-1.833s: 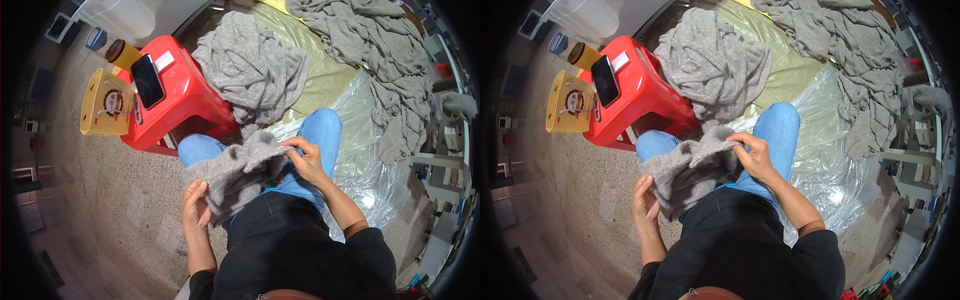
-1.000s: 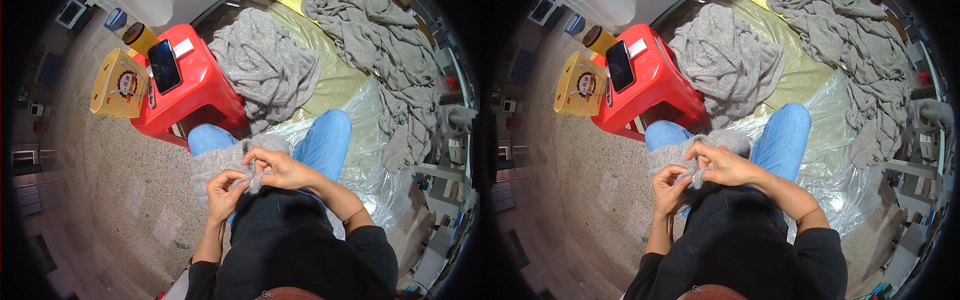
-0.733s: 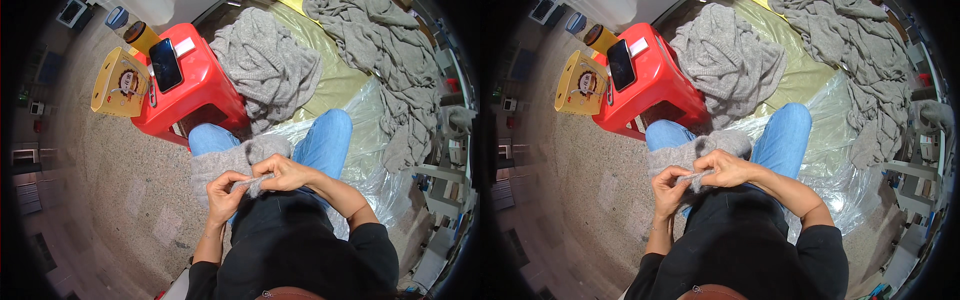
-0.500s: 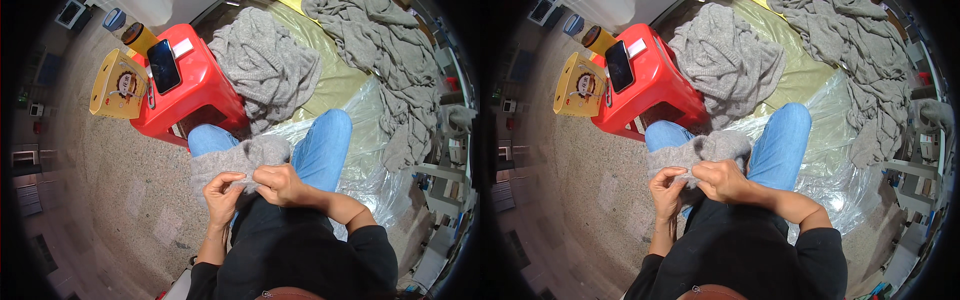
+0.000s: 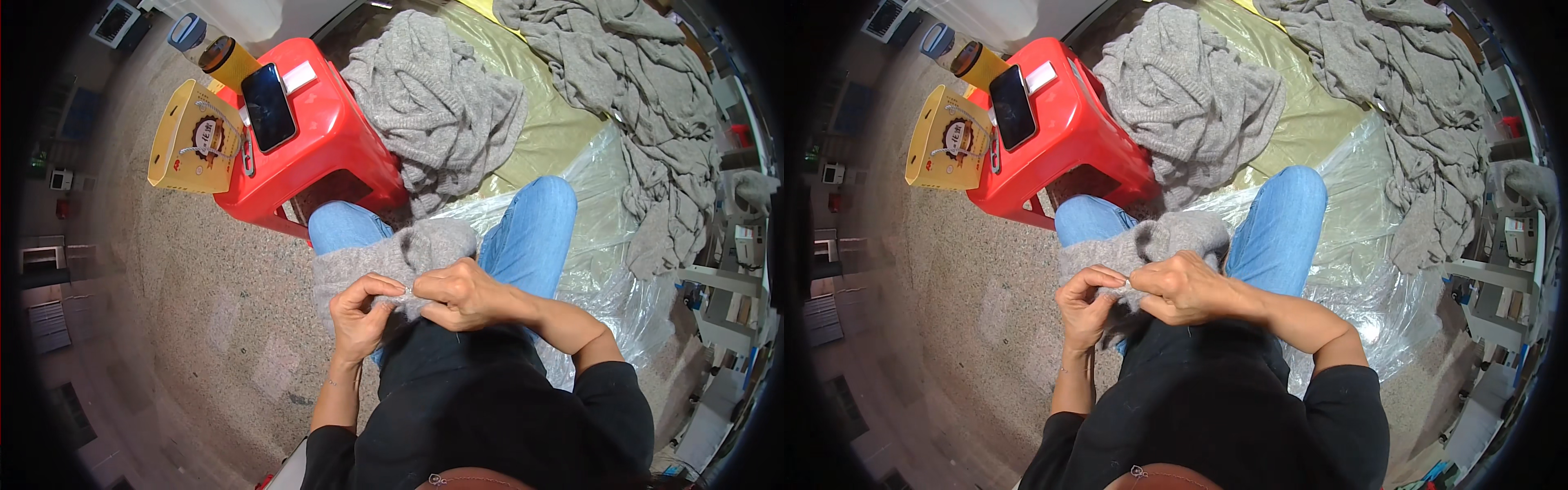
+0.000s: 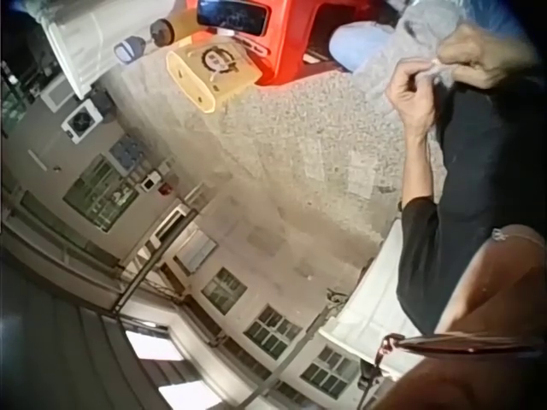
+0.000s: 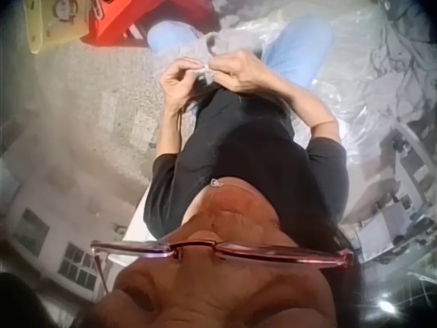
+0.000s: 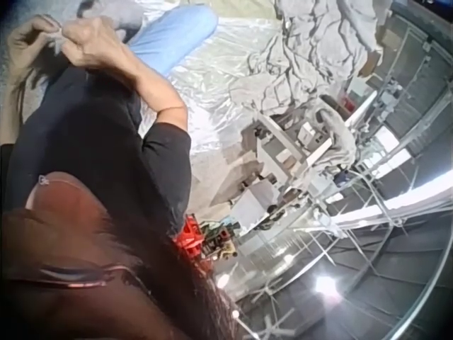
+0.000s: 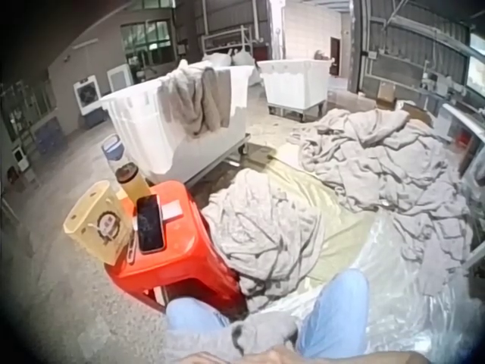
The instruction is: Inspecting and cleaning loose threads or lint from fabric pieces on a factory floor.
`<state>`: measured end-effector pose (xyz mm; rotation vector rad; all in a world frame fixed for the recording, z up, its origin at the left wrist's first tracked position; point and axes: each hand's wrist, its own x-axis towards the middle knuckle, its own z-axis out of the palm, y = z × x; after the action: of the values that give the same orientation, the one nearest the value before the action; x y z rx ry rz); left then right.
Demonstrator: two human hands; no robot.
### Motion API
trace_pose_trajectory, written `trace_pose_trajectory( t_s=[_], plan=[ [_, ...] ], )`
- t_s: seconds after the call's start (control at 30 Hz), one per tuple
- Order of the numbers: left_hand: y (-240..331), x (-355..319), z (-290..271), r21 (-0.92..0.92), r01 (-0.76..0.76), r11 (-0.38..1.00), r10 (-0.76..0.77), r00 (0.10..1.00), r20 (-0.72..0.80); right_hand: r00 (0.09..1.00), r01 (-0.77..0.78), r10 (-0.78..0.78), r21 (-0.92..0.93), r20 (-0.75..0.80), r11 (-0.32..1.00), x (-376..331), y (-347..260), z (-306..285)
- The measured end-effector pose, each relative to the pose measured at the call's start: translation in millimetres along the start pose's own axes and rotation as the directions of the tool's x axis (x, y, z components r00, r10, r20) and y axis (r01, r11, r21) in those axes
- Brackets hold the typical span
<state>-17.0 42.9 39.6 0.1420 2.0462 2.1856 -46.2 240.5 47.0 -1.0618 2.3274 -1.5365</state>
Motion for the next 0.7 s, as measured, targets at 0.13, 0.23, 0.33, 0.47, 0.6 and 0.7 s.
trace_pose_trajectory(
  t_s=[0.13,0.23,0.33,0.47,0.6,0.7],
  plan=[
    [-1,-10,20,0.157,-0.026,0.987,0.057,0.980,-0.191,0.943,0.082,-0.091,-0.041,-0.321,0.996,0,-3,21],
    [-10,-26,35,0.279,-0.215,0.936,0.299,0.902,-0.310,0.923,0.038,-0.108,-0.190,-0.370,0.981,-3,-3,33],
    [-14,-19,37,0.149,-0.082,0.985,0.139,0.891,-0.432,0.914,0.019,-0.168,-0.376,-0.369,0.926,-2,2,35],
    [-9,-11,21,0.287,0.066,0.956,-0.013,0.983,-0.184,0.897,0.082,-0.252,-0.424,-0.364,0.902,-9,16,31],
    [-48,-23,-36,0.321,0.258,0.911,-0.219,0.964,-0.153,0.710,-0.328,0.616,0.613,-0.342,0.719,-23,48,-3],
    [-29,-17,-32,-0.436,0.478,0.763,-0.551,0.833,-0.050,0.723,-0.372,0.625,0.597,-0.293,0.710,-32,66,-24]
  ],
)
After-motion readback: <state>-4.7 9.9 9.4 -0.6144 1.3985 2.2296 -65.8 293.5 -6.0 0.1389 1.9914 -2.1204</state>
